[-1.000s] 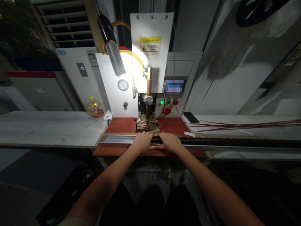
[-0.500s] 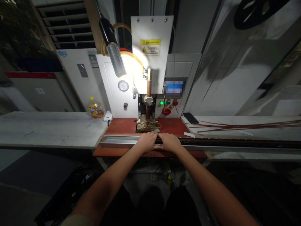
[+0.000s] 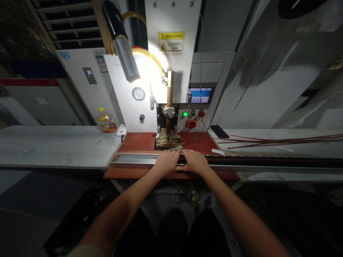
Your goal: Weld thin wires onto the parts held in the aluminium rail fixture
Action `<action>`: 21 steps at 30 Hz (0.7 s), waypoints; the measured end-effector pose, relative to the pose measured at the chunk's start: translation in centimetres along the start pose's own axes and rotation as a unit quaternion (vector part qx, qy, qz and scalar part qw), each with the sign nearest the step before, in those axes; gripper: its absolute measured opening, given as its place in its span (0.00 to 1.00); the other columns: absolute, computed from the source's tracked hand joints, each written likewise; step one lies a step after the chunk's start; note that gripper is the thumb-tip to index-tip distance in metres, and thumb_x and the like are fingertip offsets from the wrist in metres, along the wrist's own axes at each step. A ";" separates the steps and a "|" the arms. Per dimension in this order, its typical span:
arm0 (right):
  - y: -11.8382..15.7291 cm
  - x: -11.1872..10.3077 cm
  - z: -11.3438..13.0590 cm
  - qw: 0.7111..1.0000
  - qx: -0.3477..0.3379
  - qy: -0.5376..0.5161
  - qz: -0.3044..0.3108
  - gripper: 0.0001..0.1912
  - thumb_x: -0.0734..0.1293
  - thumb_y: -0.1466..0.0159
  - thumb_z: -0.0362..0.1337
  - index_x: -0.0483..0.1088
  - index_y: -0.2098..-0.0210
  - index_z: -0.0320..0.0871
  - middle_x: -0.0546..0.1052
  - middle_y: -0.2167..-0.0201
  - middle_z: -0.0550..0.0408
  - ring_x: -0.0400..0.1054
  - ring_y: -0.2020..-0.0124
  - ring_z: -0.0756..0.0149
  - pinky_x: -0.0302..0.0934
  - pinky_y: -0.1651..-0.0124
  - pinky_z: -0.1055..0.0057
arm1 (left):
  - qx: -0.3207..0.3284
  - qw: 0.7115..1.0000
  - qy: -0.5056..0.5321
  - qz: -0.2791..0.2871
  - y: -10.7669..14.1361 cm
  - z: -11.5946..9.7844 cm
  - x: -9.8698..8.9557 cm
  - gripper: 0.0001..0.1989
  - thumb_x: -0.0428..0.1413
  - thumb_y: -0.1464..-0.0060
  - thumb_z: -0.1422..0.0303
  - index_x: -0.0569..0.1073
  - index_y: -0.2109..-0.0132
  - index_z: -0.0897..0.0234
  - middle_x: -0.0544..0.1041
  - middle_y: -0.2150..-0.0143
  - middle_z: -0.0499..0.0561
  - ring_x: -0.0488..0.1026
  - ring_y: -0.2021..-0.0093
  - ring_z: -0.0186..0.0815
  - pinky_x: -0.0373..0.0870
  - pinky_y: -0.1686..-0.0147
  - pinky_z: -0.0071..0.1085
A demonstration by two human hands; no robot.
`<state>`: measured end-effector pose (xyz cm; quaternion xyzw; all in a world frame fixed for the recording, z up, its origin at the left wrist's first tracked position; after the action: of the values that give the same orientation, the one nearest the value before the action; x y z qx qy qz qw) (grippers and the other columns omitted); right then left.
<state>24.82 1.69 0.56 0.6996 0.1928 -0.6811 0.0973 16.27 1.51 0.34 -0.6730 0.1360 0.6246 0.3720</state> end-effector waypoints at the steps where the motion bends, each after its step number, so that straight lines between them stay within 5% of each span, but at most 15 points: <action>1: 0.0 0.0 0.0 1.000 0.002 -0.004 -0.002 0.35 0.73 0.42 0.51 0.63 0.42 0.40 0.76 0.50 0.41 0.71 0.51 0.50 0.64 0.51 0.61 | 0.001 1.000 0.000 -0.001 0.0 0.0 0.1 0.48 0.47 0.49 0.33 0.64 0.38 0.70 0.78 0.48 0.64 0.76 0.50 0.48 0.68 0.51 0.38; 12: -0.2 -0.1 0.1 0.999 -0.025 -0.025 0.019 0.33 0.76 0.45 0.52 0.66 0.47 0.41 0.76 0.51 0.42 0.69 0.49 0.50 0.62 0.49 0.61 | 0.009 0.999 0.019 0.029 -0.3 0.3 0.3 0.47 0.52 0.56 0.32 0.68 0.44 0.68 0.80 0.53 0.62 0.78 0.53 0.48 0.71 0.53 0.38; 21: -0.5 0.0 -0.7 0.994 -0.064 -0.053 0.070 0.35 0.76 0.46 0.49 0.67 0.43 0.41 0.75 0.49 0.42 0.70 0.46 0.49 0.63 0.47 0.60 | -0.002 0.999 -0.002 0.047 -0.1 0.3 -0.1 0.35 0.54 0.47 0.39 0.71 0.48 0.67 0.80 0.55 0.62 0.78 0.54 0.48 0.72 0.56 0.38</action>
<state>25.26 2.45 0.67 0.6665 0.1813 -0.6951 0.1991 16.13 1.76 0.46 -0.6654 0.1648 0.6432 0.3411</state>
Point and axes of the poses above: each hand's wrist, its own y-axis away from the middle knuckle, its own x-axis out of the palm, z = x × y, the point moved 9 cm from there along -y, towards the middle knuckle
